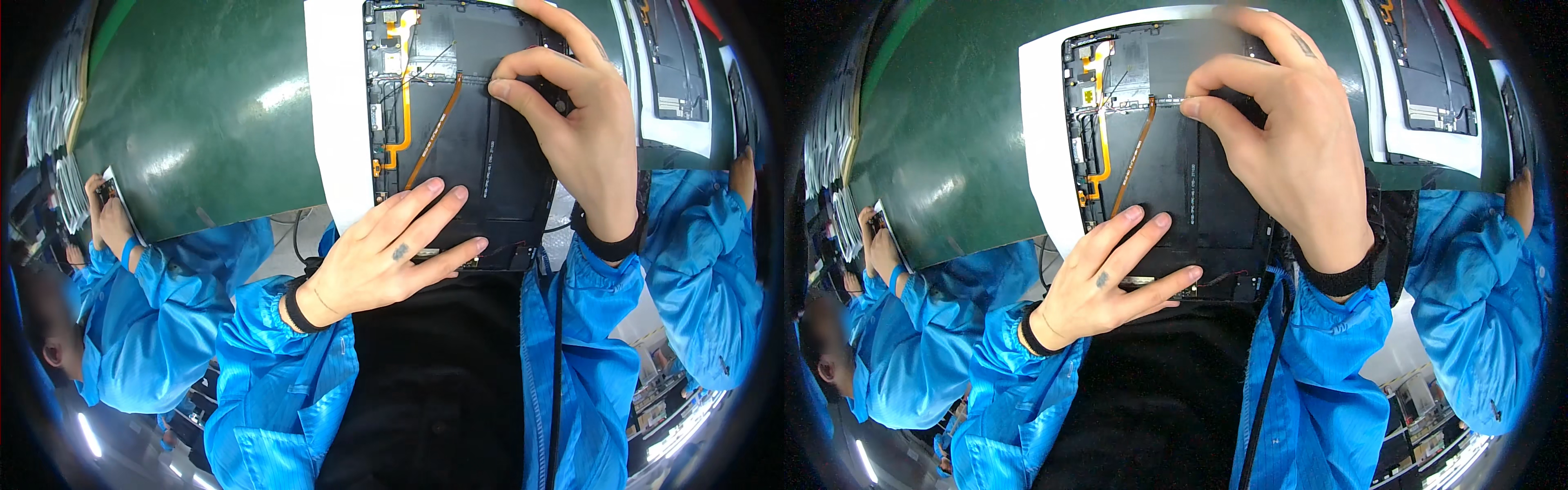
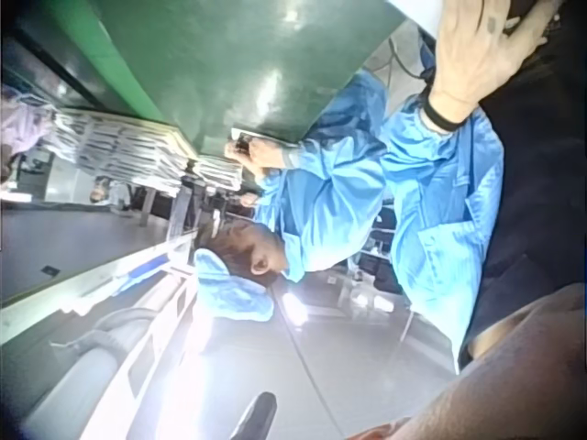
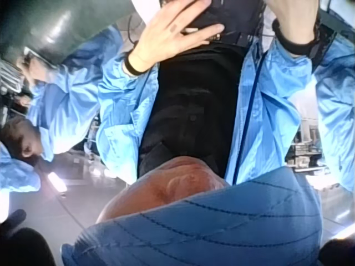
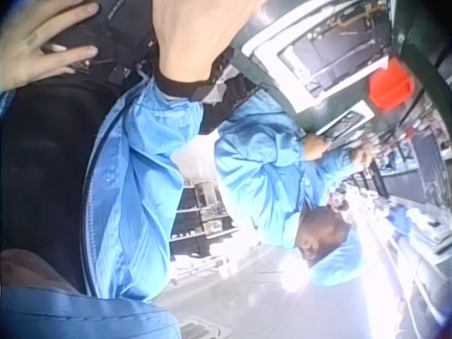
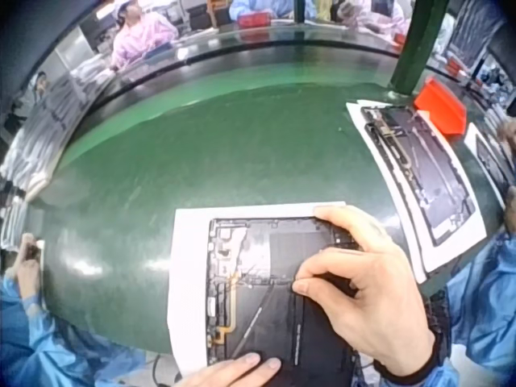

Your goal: Assembling components inside tablet devices on a production line, connecting ribbon cables and applying adhesive/protective strips.

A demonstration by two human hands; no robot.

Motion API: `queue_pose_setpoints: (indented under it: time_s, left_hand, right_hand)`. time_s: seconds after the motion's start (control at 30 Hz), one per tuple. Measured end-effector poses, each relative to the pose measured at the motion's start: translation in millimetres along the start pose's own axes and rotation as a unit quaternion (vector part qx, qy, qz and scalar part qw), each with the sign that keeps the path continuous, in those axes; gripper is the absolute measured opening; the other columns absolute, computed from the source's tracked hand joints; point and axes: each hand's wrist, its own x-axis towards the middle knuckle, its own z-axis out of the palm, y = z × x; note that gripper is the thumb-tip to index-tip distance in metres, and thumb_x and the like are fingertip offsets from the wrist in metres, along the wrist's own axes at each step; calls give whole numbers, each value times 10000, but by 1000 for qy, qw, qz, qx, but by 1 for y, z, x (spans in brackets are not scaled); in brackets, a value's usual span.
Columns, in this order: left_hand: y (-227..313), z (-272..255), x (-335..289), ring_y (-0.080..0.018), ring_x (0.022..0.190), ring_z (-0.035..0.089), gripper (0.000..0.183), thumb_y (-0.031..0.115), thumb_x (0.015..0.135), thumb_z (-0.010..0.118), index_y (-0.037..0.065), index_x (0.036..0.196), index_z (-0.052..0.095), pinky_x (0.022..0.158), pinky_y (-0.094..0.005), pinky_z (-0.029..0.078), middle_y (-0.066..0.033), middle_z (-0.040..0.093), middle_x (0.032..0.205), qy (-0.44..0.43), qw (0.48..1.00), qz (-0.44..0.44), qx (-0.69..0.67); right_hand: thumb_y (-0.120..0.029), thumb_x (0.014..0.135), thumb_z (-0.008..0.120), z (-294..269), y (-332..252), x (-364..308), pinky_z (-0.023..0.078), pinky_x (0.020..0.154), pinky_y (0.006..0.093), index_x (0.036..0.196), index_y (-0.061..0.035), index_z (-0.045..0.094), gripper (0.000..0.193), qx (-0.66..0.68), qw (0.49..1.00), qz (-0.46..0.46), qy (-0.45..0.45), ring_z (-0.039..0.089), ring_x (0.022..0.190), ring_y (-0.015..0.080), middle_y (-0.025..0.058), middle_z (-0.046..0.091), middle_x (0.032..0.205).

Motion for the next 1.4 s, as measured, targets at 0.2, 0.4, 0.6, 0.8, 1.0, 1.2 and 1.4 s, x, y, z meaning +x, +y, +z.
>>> queue_pose_setpoints:
  time_s: [0.2, 0.4, 0.6, 0.8, 1.0, 1.2, 1.4]
  left_hand:
    - [0, -1, 1, -360, 1333, 549, 508, 384, 763, 866, 262, 1249, 786, 1035, -431, 535, -171, 560, 1500, -8, 999, 14, -36]
    - [1, -9, 6, -369, 1327, 567, 526, 424, 775, 847, 209, 1250, 786, 1050, -435, 535, -183, 588, 1467, -22, 998, 2, -57]
    - [-2, -16, 14, -366, 1282, 607, 546, 435, 770, 837, 171, 1244, 784, 1061, -429, 536, -175, 626, 1403, -28, 998, -6, -64]
    - [-12, -22, 26, -374, 1269, 615, 496, 447, 802, 813, 181, 1220, 792, 1118, -493, 492, -140, 642, 1365, -36, 999, 32, -19]
    - [-12, -22, 22, -462, 1385, 507, 471, 545, 790, 801, 324, 1206, 801, 1161, -673, 380, -112, 608, 1440, -19, 1000, 2, 13]
    - [-12, -26, 21, -523, 1470, 402, 475, 611, 810, 762, 380, 1224, 795, 1152, -780, 275, -128, 519, 1566, -34, 998, -33, 28]
    - [-4, -26, 31, -520, 1474, 396, 495, 620, 808, 757, 374, 1236, 791, 1160, -755, 287, -128, 509, 1577, -58, 997, -54, 11]
  right_hand:
    - [-35, 738, 832, -3, -1, -3, 482, 1064, 425, 869, -12, 765, 149, -4, 1000, 8, 5, 643, 1212, 419, 264, 659, 1297]
    - [-36, 738, 831, -2, 7, -4, 487, 1055, 423, 876, -18, 768, 152, -95, 995, 6, -30, 641, 1207, 418, 259, 659, 1291]
    - [-41, 746, 830, -8, -6, 3, 505, 1023, 420, 870, -17, 770, 140, -2, 1000, 5, -14, 656, 1175, 410, 247, 667, 1277]
    - [-66, 752, 836, 6, 19, -5, 513, 984, 460, 874, -58, 800, 128, -86, 994, -67, 22, 631, 1213, 408, 199, 683, 1289]
    - [-106, 801, 812, 7, 13, -5, 493, 1032, 414, 879, -62, 806, 89, -100, 994, -52, 3, 611, 1272, 340, 114, 657, 1421]
    - [-91, 794, 806, 7, 8, -6, 481, 1053, 426, 879, -40, 799, 99, -108, 993, -37, -7, 596, 1287, 359, 126, 651, 1417]
    - [-95, 776, 821, 0, 14, -7, 463, 1074, 462, 861, -63, 801, 93, -89, 996, -17, -6, 583, 1301, 372, 126, 659, 1362]
